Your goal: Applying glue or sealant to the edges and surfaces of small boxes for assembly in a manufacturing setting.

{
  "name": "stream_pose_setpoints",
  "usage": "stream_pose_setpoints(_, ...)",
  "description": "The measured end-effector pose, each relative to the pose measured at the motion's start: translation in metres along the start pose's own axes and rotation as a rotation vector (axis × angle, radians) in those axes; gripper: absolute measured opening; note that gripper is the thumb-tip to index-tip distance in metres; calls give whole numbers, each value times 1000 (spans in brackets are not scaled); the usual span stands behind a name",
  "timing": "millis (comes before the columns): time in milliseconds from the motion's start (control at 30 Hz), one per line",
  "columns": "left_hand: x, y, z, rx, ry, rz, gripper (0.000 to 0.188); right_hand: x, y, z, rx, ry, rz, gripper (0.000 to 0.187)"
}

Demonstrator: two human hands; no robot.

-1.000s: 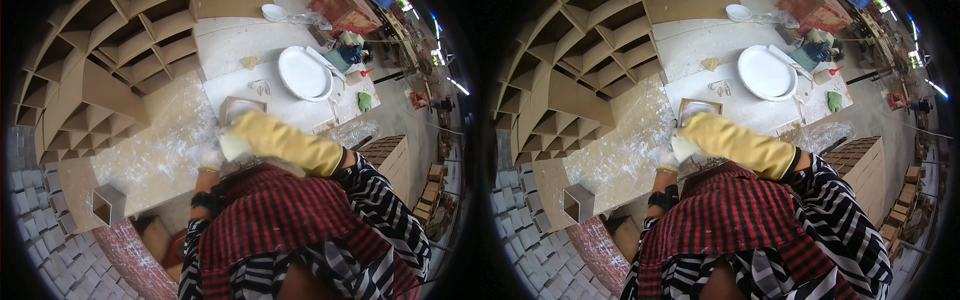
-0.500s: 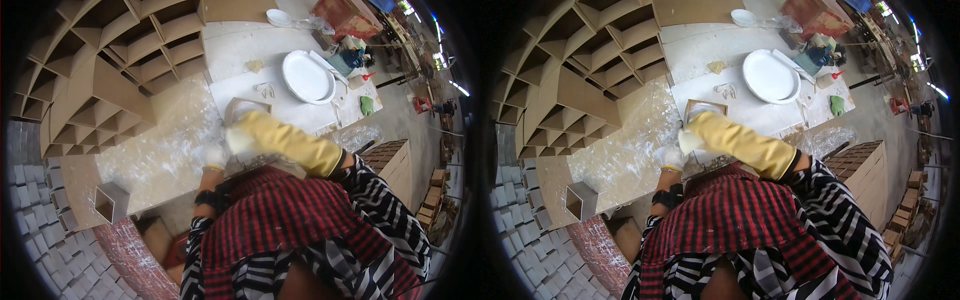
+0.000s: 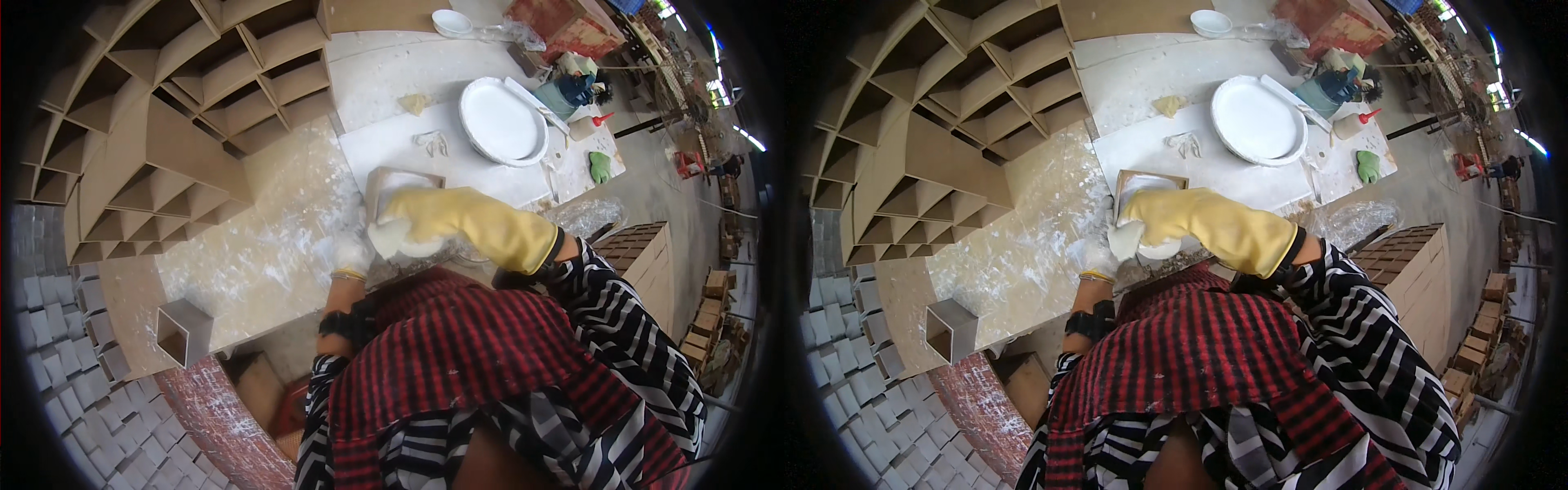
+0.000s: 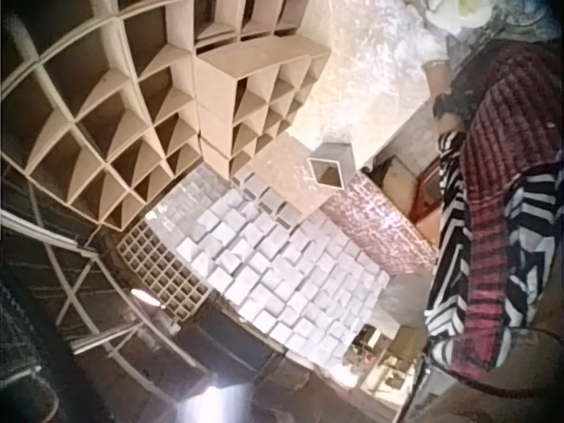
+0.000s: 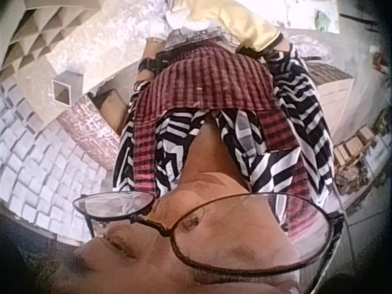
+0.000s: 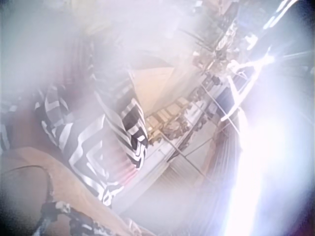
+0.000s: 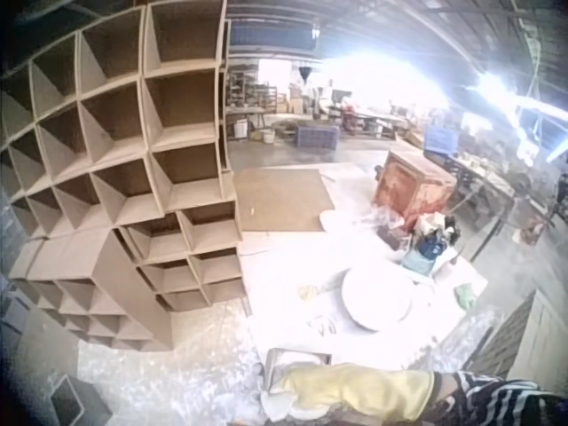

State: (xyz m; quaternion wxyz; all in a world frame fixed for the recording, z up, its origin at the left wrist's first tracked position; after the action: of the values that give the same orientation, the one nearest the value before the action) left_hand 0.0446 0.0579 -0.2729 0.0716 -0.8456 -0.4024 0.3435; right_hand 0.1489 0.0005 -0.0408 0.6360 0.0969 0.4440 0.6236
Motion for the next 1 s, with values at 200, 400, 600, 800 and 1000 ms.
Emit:
stream_pose_setpoints(200,-55,-27,-77,1087,-18,-439,42,-14,12,32,-519,-229,263,38)
stream_pose_setpoints(400,-43,-6,-51,227,-94,72,48,3,18,63,-716,-451,101,24)
stream_pose_setpoints(600,-46,-19,-52,929,25,-352,45,14,22,70,-885,-547,317,29)
stream_pose_setpoints(800,-25,-3,-45,579,-109,-68,42,26,2,67,-942,-510,163,30)
stream_pose_setpoints(1000,-53,-27,-73,769,-69,-256,51,31,1,78,-739,-501,53,32)
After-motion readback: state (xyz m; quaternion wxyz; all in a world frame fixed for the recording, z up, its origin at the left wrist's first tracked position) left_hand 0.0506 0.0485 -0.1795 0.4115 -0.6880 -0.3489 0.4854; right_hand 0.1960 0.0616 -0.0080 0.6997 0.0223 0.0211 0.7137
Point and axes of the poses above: each hand's wrist, its own x-axis towards the middle knuckle, its own z-axis out of the back of the hand, y = z × x, the point moved 8 cm from there along x, towards the middle knuckle, and after that the axes turned 14 degrees about -y, right-handed, at the moved point
